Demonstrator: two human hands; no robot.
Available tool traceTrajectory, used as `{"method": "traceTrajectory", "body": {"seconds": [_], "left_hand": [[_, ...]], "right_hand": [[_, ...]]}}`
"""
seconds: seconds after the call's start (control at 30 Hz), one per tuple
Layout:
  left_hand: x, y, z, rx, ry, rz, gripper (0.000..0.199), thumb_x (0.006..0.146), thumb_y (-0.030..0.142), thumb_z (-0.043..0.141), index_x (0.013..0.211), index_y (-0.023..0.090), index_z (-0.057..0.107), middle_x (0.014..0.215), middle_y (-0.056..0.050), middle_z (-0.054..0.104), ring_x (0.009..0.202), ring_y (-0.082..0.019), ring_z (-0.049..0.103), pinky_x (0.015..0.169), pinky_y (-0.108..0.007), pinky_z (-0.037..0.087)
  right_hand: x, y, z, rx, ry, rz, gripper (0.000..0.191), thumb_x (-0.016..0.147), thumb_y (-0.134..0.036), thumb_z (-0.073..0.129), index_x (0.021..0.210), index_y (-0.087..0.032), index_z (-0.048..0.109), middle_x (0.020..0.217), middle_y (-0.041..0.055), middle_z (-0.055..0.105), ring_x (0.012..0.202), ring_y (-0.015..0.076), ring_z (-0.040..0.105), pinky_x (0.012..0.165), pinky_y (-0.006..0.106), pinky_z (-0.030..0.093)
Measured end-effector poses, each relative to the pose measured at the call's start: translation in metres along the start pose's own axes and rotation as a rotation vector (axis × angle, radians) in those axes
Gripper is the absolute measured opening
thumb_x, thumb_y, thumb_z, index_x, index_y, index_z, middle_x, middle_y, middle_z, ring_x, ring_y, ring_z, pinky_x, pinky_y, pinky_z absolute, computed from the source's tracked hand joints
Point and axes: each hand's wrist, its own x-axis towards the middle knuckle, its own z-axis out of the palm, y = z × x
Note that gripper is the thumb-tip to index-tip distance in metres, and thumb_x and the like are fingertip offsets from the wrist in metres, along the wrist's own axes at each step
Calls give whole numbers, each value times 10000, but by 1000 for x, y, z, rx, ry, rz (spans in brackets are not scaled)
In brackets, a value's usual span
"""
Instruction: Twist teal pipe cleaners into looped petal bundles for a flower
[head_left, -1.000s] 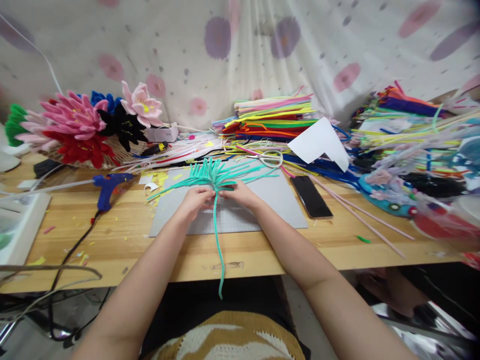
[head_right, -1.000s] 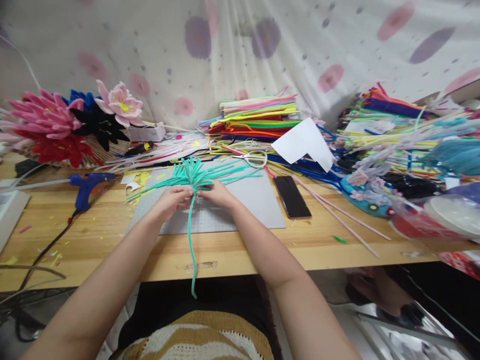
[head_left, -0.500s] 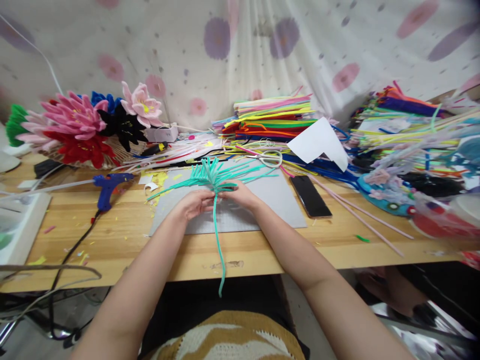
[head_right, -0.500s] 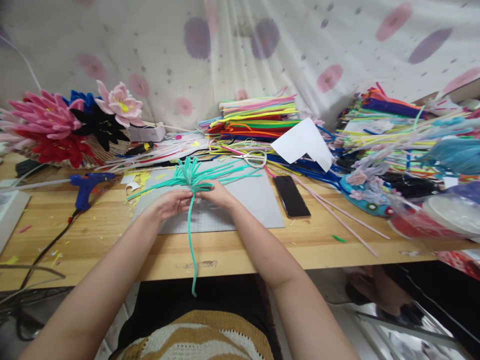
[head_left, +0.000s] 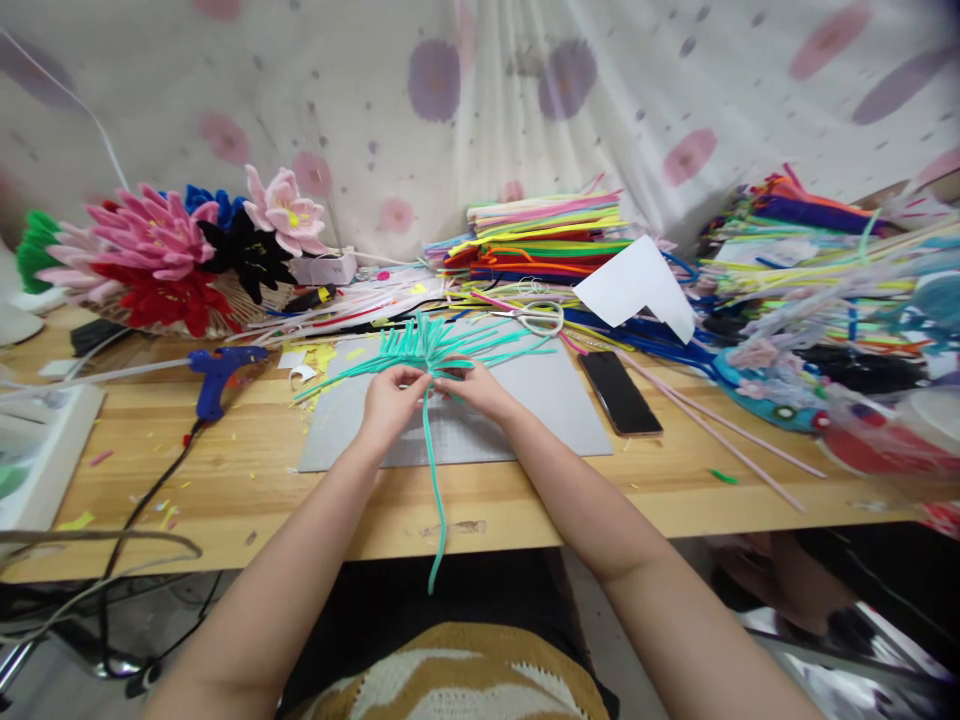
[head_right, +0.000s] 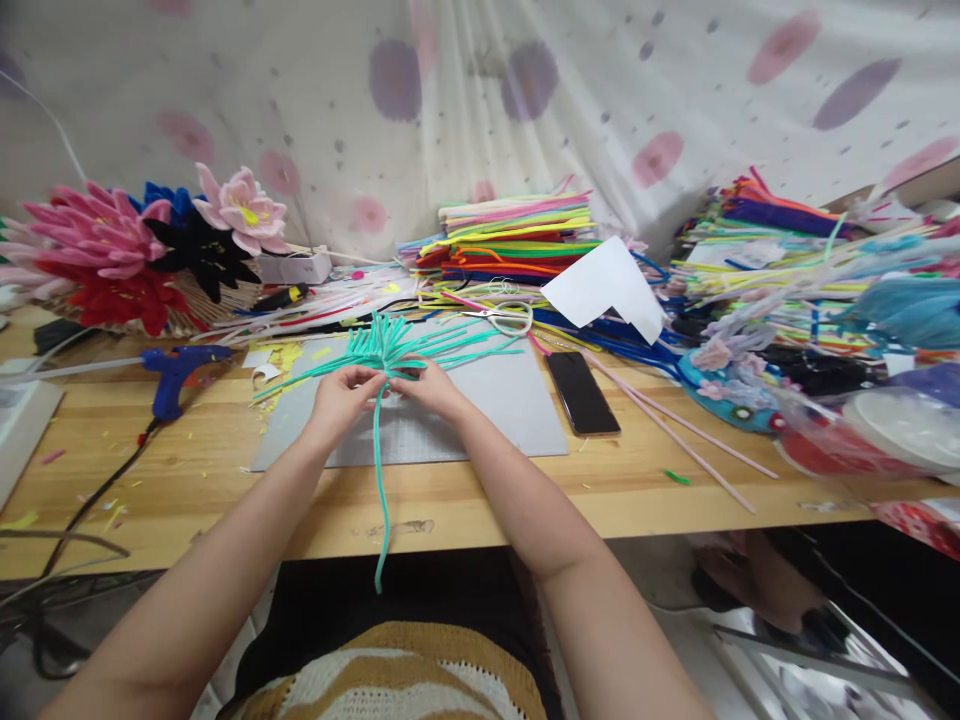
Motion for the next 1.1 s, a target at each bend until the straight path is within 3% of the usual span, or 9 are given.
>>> {"method": "traceTrajectory", "body": {"seconds": [0.4, 0.63, 0.93, 1.1], "left_hand": [[-15, 6, 5, 395, 190, 225, 119, 692, 295, 623, 741, 245, 719, 749, -42, 695, 724, -210, 614, 704, -302, 411], [-7, 6, 11, 513, 172, 222, 196, 741, 320, 567, 820, 230, 722, 823, -66, 707, 755, -216, 626, 690, -297, 419], [-9, 6, 17, 548, 206, 243, 231, 746, 294, 536, 854, 194, 714, 865, -76, 702, 792, -210, 627, 735, -309, 436], [-2, 4, 17, 351, 154, 167, 204, 690, 296, 575, 781, 157, 693, 756, -67, 688, 711, -182, 621, 690, -299, 463]], "right_hand": [[-2, -5, 5, -57, 49, -50, 268, 554, -287, 680, 699, -175, 484, 623, -52, 553, 559, 71, 521, 542, 212, 450], [6, 5, 2, -83, 103, -92, 235, 571, -295, 647, 703, -177, 492, 658, -32, 566, 587, 97, 540, 544, 236, 449], [8, 9, 2, -88, 156, -102, 206, 577, -276, 635, 713, -172, 521, 673, -21, 582, 589, 109, 553, 567, 264, 476], [8, 8, 1, -65, 150, -86, 249, 549, -291, 676, 720, -162, 549, 679, -13, 601, 597, 110, 554, 550, 257, 477]]}}
